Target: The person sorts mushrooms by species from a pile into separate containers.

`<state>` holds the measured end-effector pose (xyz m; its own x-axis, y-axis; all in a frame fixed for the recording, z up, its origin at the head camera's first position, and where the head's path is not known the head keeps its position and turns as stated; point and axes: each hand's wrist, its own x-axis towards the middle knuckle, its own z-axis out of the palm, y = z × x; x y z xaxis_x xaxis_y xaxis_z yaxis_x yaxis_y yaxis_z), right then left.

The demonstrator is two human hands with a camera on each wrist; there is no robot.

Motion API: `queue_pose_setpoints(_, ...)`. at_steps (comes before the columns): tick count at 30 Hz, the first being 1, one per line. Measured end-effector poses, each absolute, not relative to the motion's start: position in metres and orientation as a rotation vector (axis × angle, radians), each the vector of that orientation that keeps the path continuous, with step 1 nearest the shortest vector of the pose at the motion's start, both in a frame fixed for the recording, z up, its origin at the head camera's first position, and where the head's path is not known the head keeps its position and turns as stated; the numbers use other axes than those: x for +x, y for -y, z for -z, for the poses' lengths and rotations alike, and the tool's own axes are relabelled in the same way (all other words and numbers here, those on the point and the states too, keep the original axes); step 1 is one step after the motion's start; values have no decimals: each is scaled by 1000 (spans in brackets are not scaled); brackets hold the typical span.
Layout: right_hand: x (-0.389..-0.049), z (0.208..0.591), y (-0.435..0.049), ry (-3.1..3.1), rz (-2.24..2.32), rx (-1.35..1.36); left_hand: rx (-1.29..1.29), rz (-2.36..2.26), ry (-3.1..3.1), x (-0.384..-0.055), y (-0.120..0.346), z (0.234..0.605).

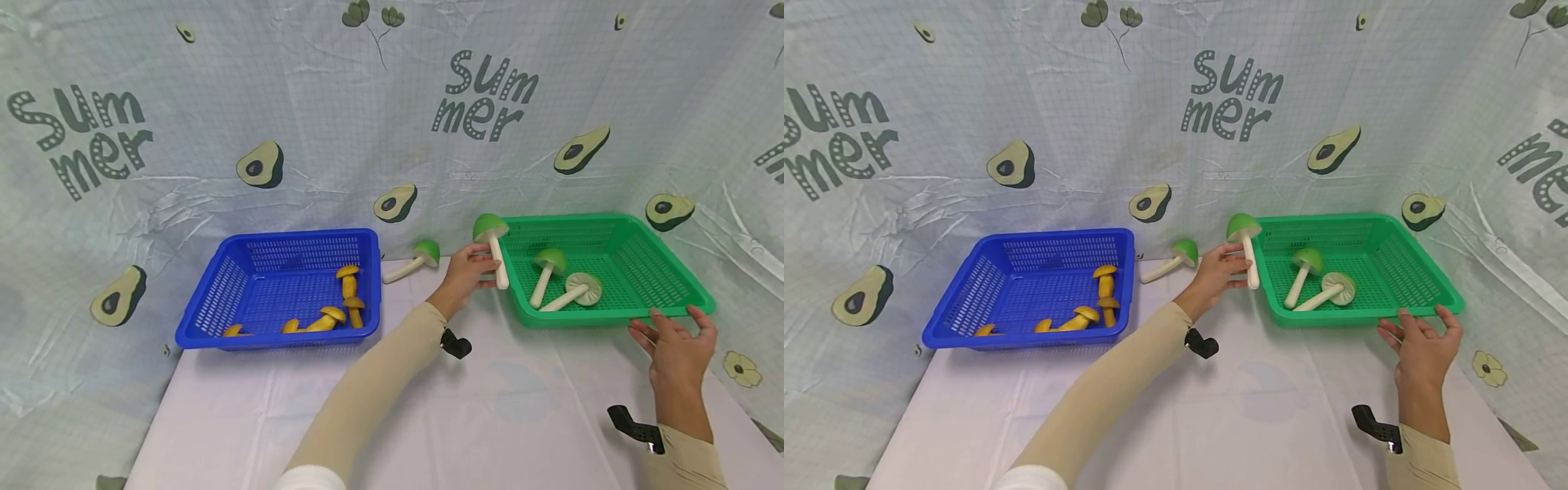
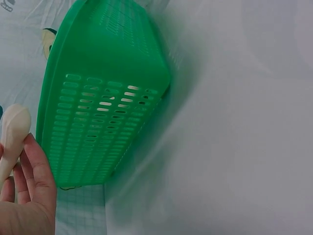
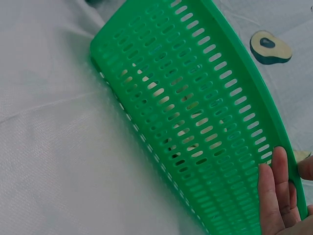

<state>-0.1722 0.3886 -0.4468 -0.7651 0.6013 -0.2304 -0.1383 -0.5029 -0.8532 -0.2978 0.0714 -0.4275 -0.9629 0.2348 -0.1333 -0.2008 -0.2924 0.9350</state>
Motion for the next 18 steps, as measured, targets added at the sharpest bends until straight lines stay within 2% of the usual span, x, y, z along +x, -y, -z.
queue_pose_setpoints(18,-174,446,-389,1212,-2290,-713,-7,-2313,-1697,-304,-85,430)
